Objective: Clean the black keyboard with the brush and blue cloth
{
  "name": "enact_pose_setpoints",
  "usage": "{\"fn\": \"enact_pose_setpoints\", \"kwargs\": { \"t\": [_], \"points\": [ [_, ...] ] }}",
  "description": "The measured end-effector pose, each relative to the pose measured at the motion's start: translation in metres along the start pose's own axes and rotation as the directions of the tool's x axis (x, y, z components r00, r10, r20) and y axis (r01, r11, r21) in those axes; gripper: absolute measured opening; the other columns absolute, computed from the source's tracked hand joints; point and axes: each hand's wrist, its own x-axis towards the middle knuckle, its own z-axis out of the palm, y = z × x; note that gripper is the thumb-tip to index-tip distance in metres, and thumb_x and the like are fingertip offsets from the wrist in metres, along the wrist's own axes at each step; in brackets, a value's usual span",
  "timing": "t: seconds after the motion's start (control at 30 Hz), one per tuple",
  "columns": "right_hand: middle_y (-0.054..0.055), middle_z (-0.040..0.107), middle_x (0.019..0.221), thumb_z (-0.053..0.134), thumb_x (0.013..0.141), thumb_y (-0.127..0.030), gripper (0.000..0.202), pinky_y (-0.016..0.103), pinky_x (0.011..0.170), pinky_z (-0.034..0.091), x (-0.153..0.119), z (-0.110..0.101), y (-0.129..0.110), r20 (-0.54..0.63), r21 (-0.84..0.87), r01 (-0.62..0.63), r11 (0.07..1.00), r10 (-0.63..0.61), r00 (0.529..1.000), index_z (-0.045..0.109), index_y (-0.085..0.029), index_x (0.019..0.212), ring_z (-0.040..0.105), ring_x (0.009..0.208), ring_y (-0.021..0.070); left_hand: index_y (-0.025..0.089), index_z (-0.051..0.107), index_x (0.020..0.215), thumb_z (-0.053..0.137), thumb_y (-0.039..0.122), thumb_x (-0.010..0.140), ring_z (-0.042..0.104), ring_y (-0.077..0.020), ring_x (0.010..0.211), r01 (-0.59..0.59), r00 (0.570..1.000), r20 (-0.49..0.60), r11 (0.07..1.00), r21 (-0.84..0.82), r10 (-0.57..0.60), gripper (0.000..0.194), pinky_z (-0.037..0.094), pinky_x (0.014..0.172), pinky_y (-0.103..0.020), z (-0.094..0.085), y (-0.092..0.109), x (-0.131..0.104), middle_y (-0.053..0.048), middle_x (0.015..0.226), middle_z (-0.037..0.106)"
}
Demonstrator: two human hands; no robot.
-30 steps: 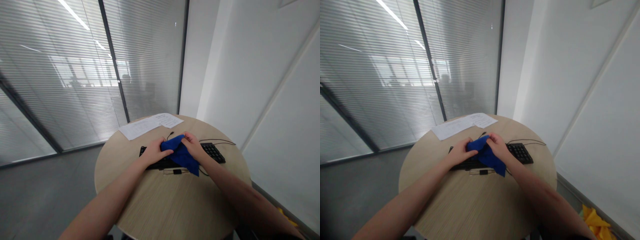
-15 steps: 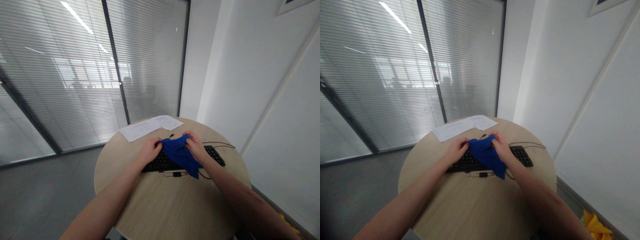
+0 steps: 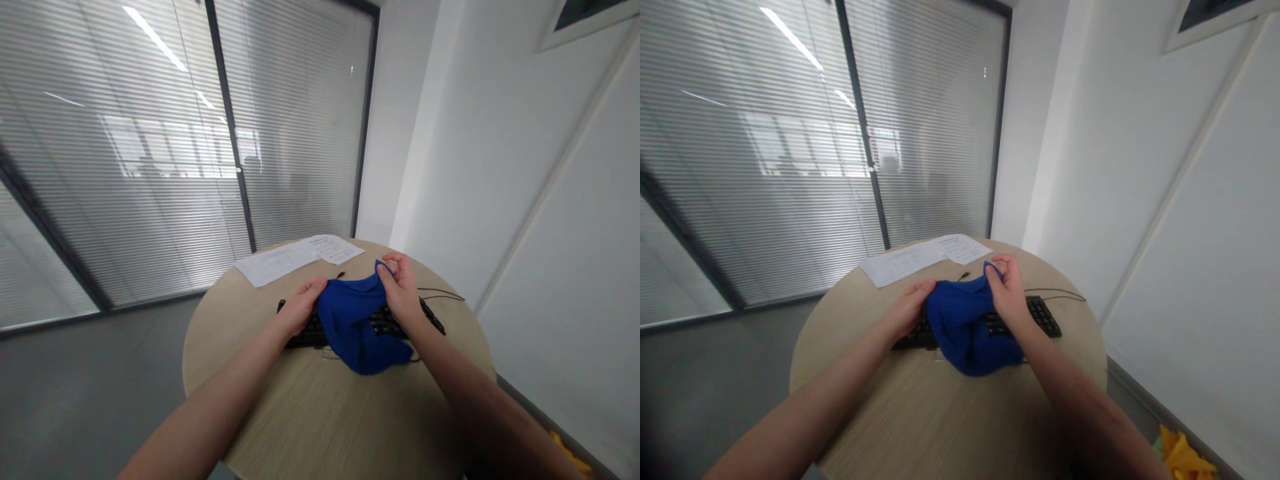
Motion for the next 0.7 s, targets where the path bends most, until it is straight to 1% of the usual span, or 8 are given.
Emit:
{"fn": "enact_pose_setpoints", "kwargs": {
  "t": [0.07, 0.2, 0.27, 0.37, 0.43, 0.53, 0.63, 0.7],
  "points": [
    [-0.007, 0.053, 0.069, 0.062, 0.082, -0.031, 0.027, 0.024, 0.052, 0.037, 0.0, -0.001, 0.004, 0.062, 0.026, -0.068, 0.997, 0.066, 0.996, 0.047, -0.028, 0.105, 0.047, 0.056, 0.0129, 0.016, 0.068, 0.078, 0.067, 0.059, 0.079, 0.051, -0.0123, 0.057, -0.014, 1.0, -0.014, 0.993, 0.115, 0.016, 0.043, 0.038, 0.054, -0.024, -0.003, -0.002, 0.001, 0.0, 0.065, 0.062],
    [-0.008, 0.052, 0.068, 0.058, 0.07, -0.018, 0.036, 0.024, 0.052, 0.035, 0.001, -0.004, 0.014, 0.179, 0.024, -0.143, 0.989, 0.136, 0.974, 0.048, -0.027, 0.104, 0.048, 0.058, 0.013, 0.018, 0.065, 0.075, 0.062, 0.062, 0.081, 0.05, -0.0137, 0.058, -0.019, 0.998, -0.052, 0.961, 0.277, 0.035, 0.045, 0.037, 0.054, -0.025, -0.009, -0.006, 0.004, 0.001, 0.065, 0.06],
    [-0.008, 0.052, 0.068, 0.057, 0.067, -0.016, 0.038, 0.024, 0.053, 0.036, 0.001, -0.005, 0.017, 0.188, 0.004, -0.157, 0.988, 0.154, 0.97, 0.05, -0.027, 0.102, 0.048, 0.059, 0.0134, 0.019, 0.062, 0.073, 0.059, 0.061, 0.083, 0.05, -0.0138, 0.059, -0.023, 0.999, -0.036, 0.937, 0.349, 0.038, 0.044, 0.037, 0.054, -0.025, -0.011, -0.006, 0.006, 0.002, 0.063, 0.058],
    [-0.006, 0.055, 0.072, 0.057, 0.066, -0.016, 0.035, 0.026, 0.058, 0.04, 0.002, -0.004, 0.02, 0.173, -0.021, -0.159, 0.987, 0.161, 0.972, 0.052, -0.026, 0.098, 0.052, 0.064, 0.0142, 0.019, 0.062, 0.077, 0.055, 0.054, 0.087, 0.052, -0.0139, 0.062, -0.091, 0.995, 0.017, 0.864, 0.495, 0.095, 0.037, 0.039, 0.057, -0.025, -0.014, -0.006, 0.009, 0.002, 0.066, 0.058],
    [-0.005, 0.057, 0.077, 0.061, 0.066, -0.016, 0.033, 0.027, 0.062, 0.043, 0.001, -0.002, 0.021, 0.187, -0.011, -0.146, 0.989, 0.145, 0.972, 0.052, -0.026, 0.096, 0.055, 0.068, 0.0148, 0.019, 0.065, 0.089, 0.056, 0.049, 0.088, 0.056, -0.015, 0.067, -0.158, 0.986, 0.058, 0.8, 0.578, 0.154, 0.032, 0.043, 0.061, -0.027, -0.013, -0.005, 0.008, 0.001, 0.073, 0.062],
    [-0.003, 0.059, 0.081, 0.067, 0.07, -0.02, 0.031, 0.027, 0.065, 0.045, -0.002, 0.002, 0.026, 0.234, 0.015, -0.116, 0.993, 0.109, 0.966, 0.051, -0.026, 0.096, 0.058, 0.073, 0.0156, 0.019, 0.066, 0.105, 0.059, 0.044, 0.088, 0.062, -0.0175, 0.079, -0.259, 0.964, 0.125, 0.715, 0.649, 0.235, 0.031, 0.049, 0.071, -0.03, -0.007, -0.003, 0.003, -0.003, 0.087, 0.068],
    [-0.002, 0.06, 0.081, 0.066, 0.078, -0.025, 0.024, 0.027, 0.06, 0.044, -0.008, 0.005, 0.033, 0.256, -0.034, -0.086, 0.996, 0.092, 0.962, 0.051, -0.026, 0.096, 0.057, 0.068, 0.0149, 0.02, 0.066, 0.11, 0.062, 0.041, 0.087, 0.064, -0.0189, 0.088, -0.333, 0.938, 0.168, 0.651, 0.682, 0.304, 0.031, 0.051, 0.078, -0.032, 0.002, -0.001, -0.003, -0.006, 0.1, 0.07],
    [-0.001, 0.059, 0.082, 0.063, 0.082, -0.025, 0.016, 0.029, 0.063, 0.045, -0.011, 0.007, 0.038, 0.266, -0.09, -0.011, 0.996, 0.035, 0.963, 0.052, -0.026, 0.093, 0.057, 0.07, 0.0153, 0.02, 0.066, 0.111, 0.064, 0.037, 0.086, 0.064, -0.0195, 0.092, -0.357, 0.923, 0.159, 0.626, 0.693, 0.35, 0.03, 0.052, 0.082, -0.033, 0.007, -0.002, -0.006, -0.007, 0.105, 0.07]
  ]
}}
